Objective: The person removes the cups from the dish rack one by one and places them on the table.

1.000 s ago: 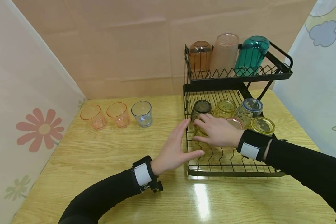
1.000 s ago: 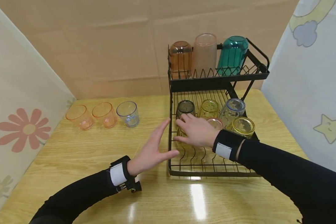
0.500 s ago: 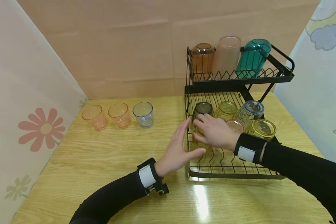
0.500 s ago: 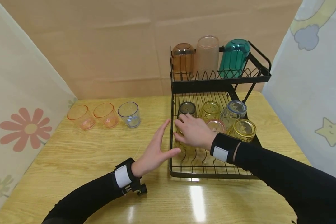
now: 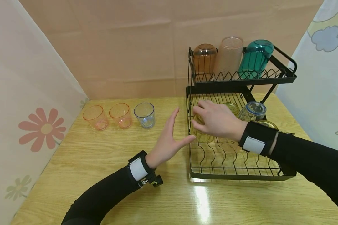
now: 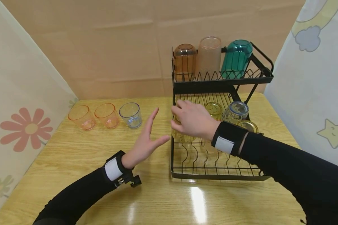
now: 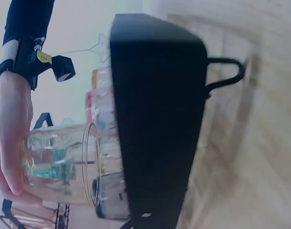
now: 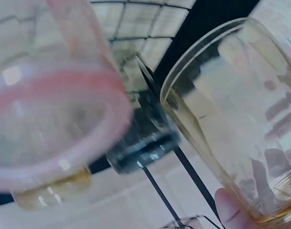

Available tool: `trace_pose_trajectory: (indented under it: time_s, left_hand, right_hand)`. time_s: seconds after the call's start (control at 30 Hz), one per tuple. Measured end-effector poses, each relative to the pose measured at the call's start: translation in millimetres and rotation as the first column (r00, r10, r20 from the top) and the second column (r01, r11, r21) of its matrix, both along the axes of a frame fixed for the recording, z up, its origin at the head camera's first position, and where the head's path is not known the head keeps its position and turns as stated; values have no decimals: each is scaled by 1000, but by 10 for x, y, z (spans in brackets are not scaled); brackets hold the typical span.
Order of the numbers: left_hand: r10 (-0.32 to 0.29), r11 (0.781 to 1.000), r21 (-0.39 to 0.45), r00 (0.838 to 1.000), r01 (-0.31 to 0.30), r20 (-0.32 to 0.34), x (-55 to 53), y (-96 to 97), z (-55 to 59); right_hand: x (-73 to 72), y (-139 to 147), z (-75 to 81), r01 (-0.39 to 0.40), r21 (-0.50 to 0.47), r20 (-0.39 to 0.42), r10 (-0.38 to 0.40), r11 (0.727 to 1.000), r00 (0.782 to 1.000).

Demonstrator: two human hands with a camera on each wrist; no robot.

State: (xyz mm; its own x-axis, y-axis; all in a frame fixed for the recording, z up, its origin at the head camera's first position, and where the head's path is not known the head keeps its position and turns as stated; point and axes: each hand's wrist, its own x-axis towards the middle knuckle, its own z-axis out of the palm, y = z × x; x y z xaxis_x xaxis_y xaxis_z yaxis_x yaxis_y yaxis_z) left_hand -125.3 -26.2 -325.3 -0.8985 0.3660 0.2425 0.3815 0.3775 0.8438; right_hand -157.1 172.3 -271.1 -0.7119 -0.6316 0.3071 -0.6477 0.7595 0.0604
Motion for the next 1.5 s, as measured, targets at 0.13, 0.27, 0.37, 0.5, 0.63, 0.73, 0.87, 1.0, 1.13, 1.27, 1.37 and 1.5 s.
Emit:
trace_pose_trajectory:
  time_s: [0.13, 0.27, 0.37, 0.5, 0.63, 0.73, 0.87, 1.0, 1.13, 1.27, 1.37, 1.5]
  left_hand:
    - [17, 999, 51, 1000, -18, 11, -55, -43, 77]
    - [19, 987, 155, 997, -31, 81, -99, -67, 137]
    - [13, 963, 261, 985, -59, 173, -130, -68, 186]
    - [15, 910, 394, 961, -127, 277, -162, -56, 257]
    - [56, 859, 470, 950, -203, 306, -191, -63, 319]
    - [111, 816, 513, 944, -265, 312, -221, -85, 367]
    - [150, 754, 564, 925, -335, 349, -267, -117, 424]
    - [165, 707, 587, 899, -395, 406, -289, -110, 458]
    - [194, 655, 606, 876, -451, 443, -288, -50, 479]
    - [221, 614, 614, 855, -496, 469, -288, 15, 502]
    - [235, 579, 621, 837, -528, 494, -297, 37, 517]
    - [266, 495, 669, 830, -555, 491, -320, 5, 519]
  right_hand:
    - [4, -44, 133, 22, -11, 5, -22, 1000, 1000]
    - [17, -109, 182, 79, -135, 65, -71, 988, 995]
    - [22, -181, 158, 139, -297, 152, -97, 945, 984]
    - [10, -312, 99, 203, -507, 269, -70, 838, 960]
    - [-15, -426, 36, 272, -647, 361, -27, 712, 932]
    - [-40, -484, -4, 315, -739, 395, 5, 596, 918]
    - [-77, -564, -46, 339, -843, 392, 44, 418, 919]
    - [-104, -663, -83, 339, -902, 370, 76, 266, 926]
    - [-126, -750, -112, 345, -927, 357, 66, 145, 932]
    - [-135, -847, -109, 356, -933, 359, 55, 52, 932]
    - [-125, -945, -95, 364, -931, 365, 66, 33, 929]
    - [-89, -1094, -82, 363, -930, 366, 94, 50, 926]
